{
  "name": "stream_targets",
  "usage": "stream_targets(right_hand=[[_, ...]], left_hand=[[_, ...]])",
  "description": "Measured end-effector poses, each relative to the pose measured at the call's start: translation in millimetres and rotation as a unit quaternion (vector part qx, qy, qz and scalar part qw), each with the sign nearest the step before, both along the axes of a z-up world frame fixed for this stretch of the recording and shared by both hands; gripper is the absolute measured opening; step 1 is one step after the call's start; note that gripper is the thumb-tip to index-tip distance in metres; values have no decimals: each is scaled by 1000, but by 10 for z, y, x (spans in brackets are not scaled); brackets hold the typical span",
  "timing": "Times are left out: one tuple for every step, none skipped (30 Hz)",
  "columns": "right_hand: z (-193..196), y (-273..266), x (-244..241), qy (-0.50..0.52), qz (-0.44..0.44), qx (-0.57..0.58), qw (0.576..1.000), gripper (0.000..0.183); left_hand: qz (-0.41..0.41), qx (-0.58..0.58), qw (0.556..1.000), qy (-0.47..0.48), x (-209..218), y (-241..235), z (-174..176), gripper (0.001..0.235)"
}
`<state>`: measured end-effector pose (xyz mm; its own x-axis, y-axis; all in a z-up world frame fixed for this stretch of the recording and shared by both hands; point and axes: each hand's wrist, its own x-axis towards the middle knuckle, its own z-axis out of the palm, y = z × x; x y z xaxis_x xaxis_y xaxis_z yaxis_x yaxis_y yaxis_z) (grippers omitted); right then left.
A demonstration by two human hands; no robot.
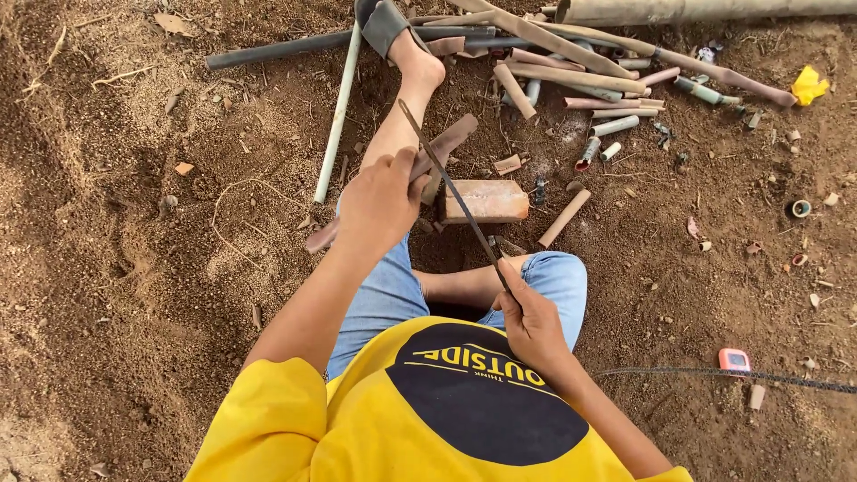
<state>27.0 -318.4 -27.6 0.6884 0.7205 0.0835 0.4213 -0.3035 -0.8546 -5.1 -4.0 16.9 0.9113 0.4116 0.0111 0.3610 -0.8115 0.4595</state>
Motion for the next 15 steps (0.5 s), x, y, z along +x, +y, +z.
stream_targets(right_hand=[[-3,9,-7,2,-2,1,1000,57],[-6,17,-13,2,-3,5,1000,57],[-6,24,-13,3,-4,9,1000,57],[3,27,-4,3,-6,9,1000,57],[10,23,-4,-3,-5,5,1000,57],[18,19,-2,-10,-4,0,1000,56],[28,15,-4,-8,-8,1,1000,56],[40,9,-3,-14,-6,-8,1000,56],[52,7,5,-22,-6,-15,1000,56],[25,16,2,-21,-11,-14,1000,56],[0,20,-6,-25,-9,-8,1000,55],[-25,25,-14,-28,-7,-3,1000,55],[-9,40,-25,-28,-11,-2,1000,55],[7,56,-39,-23,-9,-5,1000,55],[26,68,-46,-18,-5,-8,1000,56]], left_hand=[[-2,1,1000,2,9,-13,-27,46],[3,3,1000,12,19,-27,-53,46],[7,5,1000,21,36,-42,-79,45],[5,5,1000,22,35,-6,-58,45],[1,3,1000,27,30,26,-40,46],[-3,0,1000,31,28,56,-23,47],[-7,1,999,33,3,69,-30,47],[-10,19,999,33,-20,81,-36,47],[-15,38,999,32,-28,98,-37,48],[-21,40,998,32,-29,74,-109,48],[-18,51,998,27,-34,48,-182,49],[-16,61,998,21,-39,23,-255,50],[-20,62,998,21,-37,34,-270,50],[-16,63,997,30,-37,46,-285,50],[-10,64,997,38,-41,52,-301,50]])
